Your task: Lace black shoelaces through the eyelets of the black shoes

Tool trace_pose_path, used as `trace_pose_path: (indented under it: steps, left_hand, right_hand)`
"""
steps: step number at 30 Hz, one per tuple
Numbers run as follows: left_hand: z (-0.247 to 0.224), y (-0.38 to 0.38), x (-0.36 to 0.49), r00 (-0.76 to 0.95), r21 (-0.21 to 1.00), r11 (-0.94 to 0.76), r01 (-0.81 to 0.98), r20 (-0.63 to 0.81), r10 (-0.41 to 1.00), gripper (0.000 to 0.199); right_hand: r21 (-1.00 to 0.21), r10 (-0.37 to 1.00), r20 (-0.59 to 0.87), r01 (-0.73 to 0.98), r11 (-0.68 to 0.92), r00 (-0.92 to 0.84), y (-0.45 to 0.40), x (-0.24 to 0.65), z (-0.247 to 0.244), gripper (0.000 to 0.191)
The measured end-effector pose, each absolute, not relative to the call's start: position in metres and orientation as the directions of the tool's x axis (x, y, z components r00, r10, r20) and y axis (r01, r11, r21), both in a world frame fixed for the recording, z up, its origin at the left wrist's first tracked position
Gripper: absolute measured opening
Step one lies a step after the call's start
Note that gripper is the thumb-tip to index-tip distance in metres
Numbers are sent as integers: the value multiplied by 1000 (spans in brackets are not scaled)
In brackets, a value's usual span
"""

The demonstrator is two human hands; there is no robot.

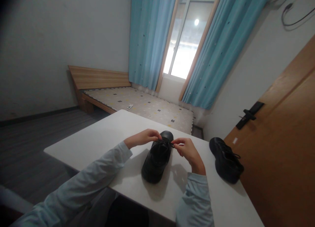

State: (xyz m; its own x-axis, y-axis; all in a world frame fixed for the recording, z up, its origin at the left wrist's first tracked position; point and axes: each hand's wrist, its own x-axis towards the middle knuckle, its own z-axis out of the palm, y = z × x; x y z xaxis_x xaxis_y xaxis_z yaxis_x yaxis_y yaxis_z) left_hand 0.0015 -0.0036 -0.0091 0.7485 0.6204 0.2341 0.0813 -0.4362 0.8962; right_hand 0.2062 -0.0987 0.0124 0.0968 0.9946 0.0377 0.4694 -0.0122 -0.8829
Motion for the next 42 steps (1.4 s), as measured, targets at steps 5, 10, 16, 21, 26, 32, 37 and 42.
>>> trace_pose_path:
  steps: [5, 10, 16, 21, 26, 32, 37, 42]
  left_hand:
    - [-13, 0, 1, 755, 851, -500, 157, 223, 617, 18]
    - [-19, -3, 4, 760, 858, -469, 209, 159, 630, 16]
    - [-19, -6, 3, 810, 877, -460, 136, 170, 562, 11]
    - [-17, -7, 2, 775, 880, -440, 180, 149, 615, 13]
    - [-18, -7, 6, 734, 861, -448, 241, 141, 665, 15]
    - [-11, -11, 8, 720, 799, -558, 224, 250, 647, 20]
    - [-10, -16, 12, 665, 721, -648, 244, 362, 653, 25]
    - [-15, -16, 15, 644, 675, -707, 211, 448, 620, 20]
  right_hand:
    - [-861, 990, 45, 507, -29, 133, -96, 202, 12, 12]
    - [-828, 986, 68, 560, -30, 153, -95, 202, 13, 11]
    - [-799, 982, 66, 599, -52, 174, -93, 207, 11, 10]
    - [-799, 986, 41, 598, -65, 162, -91, 211, 7, 11]
    - [-821, 994, 14, 568, -53, 112, -93, 207, 9, 10]
    - [-830, 999, -32, 557, -38, 22, -99, 201, 16, 11]
    - [-823, 1000, 8, 568, 21, -26, -94, 202, 10, 32]
    - [-784, 992, 125, 614, 96, 4, -86, 194, 3, 39]
